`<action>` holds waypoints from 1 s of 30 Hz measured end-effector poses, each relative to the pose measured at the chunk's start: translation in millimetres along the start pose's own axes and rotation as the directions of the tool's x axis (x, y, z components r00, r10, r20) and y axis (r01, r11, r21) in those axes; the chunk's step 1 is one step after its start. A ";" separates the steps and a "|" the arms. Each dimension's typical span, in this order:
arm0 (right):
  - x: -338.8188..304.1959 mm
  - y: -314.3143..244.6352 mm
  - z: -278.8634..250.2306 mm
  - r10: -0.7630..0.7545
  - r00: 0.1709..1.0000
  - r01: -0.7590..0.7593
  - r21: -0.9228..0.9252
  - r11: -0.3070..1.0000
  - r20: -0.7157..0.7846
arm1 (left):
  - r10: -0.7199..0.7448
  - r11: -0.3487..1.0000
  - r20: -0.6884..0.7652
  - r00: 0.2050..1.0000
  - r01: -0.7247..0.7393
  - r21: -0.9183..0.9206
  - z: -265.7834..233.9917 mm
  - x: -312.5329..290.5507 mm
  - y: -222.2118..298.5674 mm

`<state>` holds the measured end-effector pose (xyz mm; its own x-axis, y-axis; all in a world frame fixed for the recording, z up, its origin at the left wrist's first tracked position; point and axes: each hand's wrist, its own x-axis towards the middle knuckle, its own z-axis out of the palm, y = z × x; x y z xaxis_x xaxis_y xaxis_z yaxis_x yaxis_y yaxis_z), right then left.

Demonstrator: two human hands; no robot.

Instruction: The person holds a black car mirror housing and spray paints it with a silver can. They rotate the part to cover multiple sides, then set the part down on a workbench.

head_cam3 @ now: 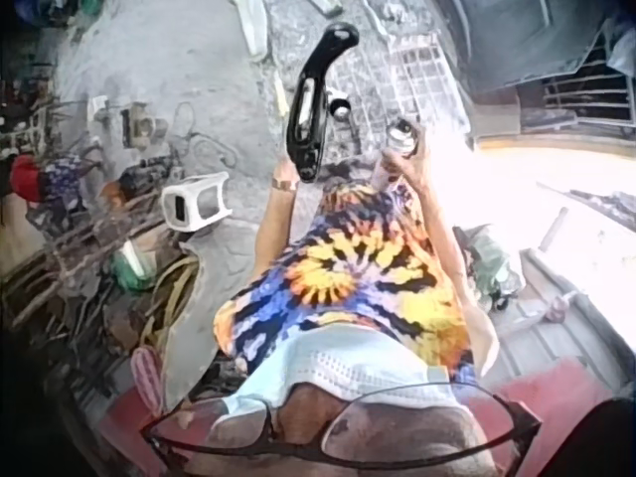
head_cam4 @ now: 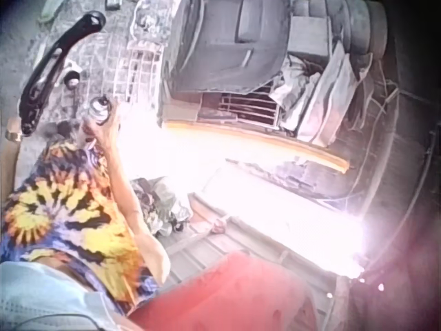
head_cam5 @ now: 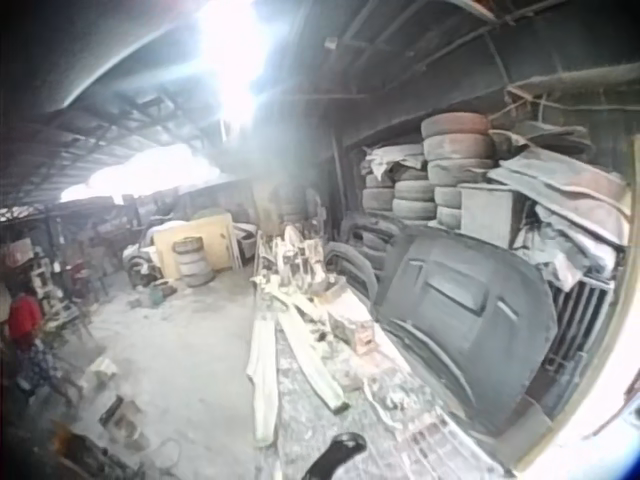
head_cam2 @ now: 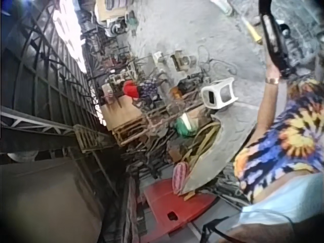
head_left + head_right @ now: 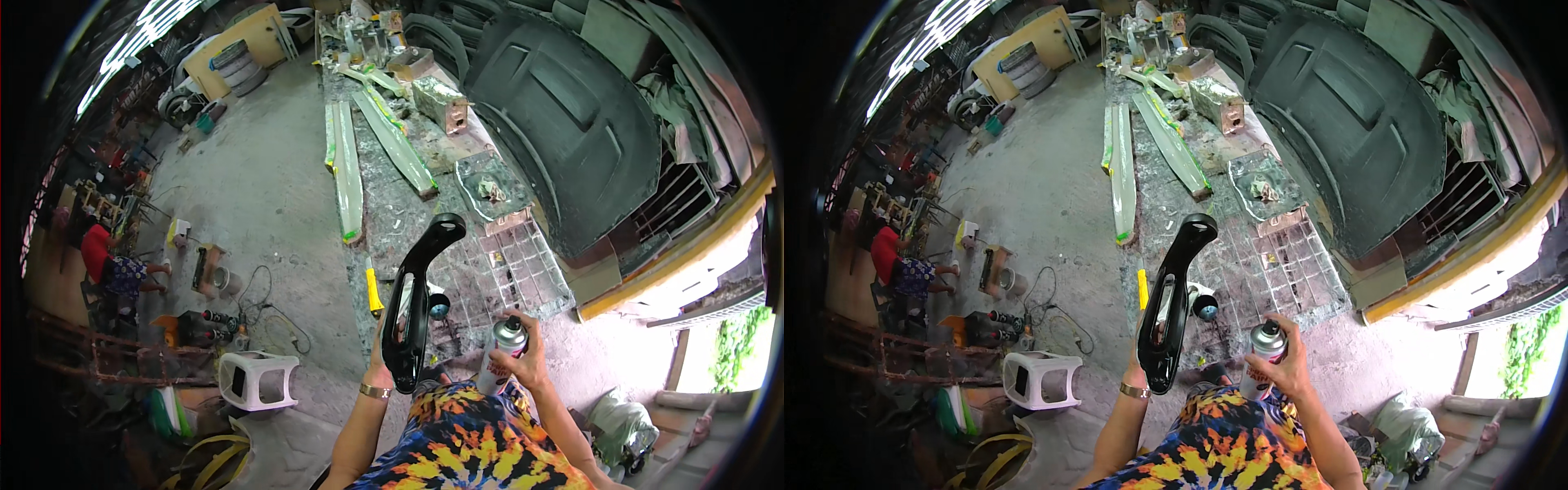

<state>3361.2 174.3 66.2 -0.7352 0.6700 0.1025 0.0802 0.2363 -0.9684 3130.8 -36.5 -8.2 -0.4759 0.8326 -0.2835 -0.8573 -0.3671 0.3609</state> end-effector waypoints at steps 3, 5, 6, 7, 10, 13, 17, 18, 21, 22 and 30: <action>-4.8 -9.4 -8.0 0.111 0.992 -0.103 0.144 0.984 -0.052 | -0.163 0.981 0.006 0.987 0.162 -0.110 18.7 3.8 4.3; -5.8 -20.0 -8.6 0.127 0.983 -0.093 0.232 0.968 -0.136 | -0.220 0.972 0.052 0.974 0.223 -0.076 19.3 6.6 1.7; -9.6 -24.6 -10.7 0.153 0.978 -0.111 0.269 0.957 -0.141 | -0.245 0.969 0.062 0.968 0.247 -0.030 16.1 7.5 -0.7; -13.7 -27.3 -14.4 0.180 0.973 -0.128 0.306 0.943 -0.147 | -0.208 0.977 -0.090 0.974 0.212 0.037 14.8 7.0 -8.2; -26.6 -20.4 -44.3 0.130 0.972 -0.090 0.203 0.975 -0.196 | -0.268 0.945 -0.162 0.950 0.292 0.146 54.6 12.6 -23.4; -39.1 -19.9 -82.2 0.089 0.965 -0.066 0.100 0.993 -0.247 | -0.310 0.887 -0.199 0.930 0.358 0.291 87.8 18.6 -45.7; -72.9 -3.9 -182.9 -0.035 0.746 0.084 0.043 0.996 -0.665 | -0.517 0.807 -0.233 0.824 0.560 0.187 84.1 35.9 -100.1; -89.2 -5.7 -217.0 -0.036 0.619 0.142 0.066 0.988 -0.784 | -0.549 0.784 -0.226 0.805 0.589 0.193 88.4 43.2 -116.5; -150.9 -11.2 -302.9 0.099 0.094 0.277 0.122 0.953 -0.991 | -0.590 0.712 -0.291 0.753 0.656 0.250 135.9 53.6 -172.0; -156.1 -28.6 -311.1 0.102 -0.042 0.321 0.083 0.944 -0.994 | -0.692 0.668 -0.192 0.696 0.718 0.195 130.0 60.1 -192.1; -279.7 81.2 -321.6 0.358 0.381 0.438 0.507 0.742 -0.853 | -0.831 0.508 -0.149 0.536 0.841 0.187 143.0 113.0 -319.5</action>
<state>3789.8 232.4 32.1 0.3226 0.9397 -0.1136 -0.6037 0.1118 -0.7893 3379.0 234.3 -28.4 0.4283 0.6891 -0.5846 -0.7988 0.5911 0.1115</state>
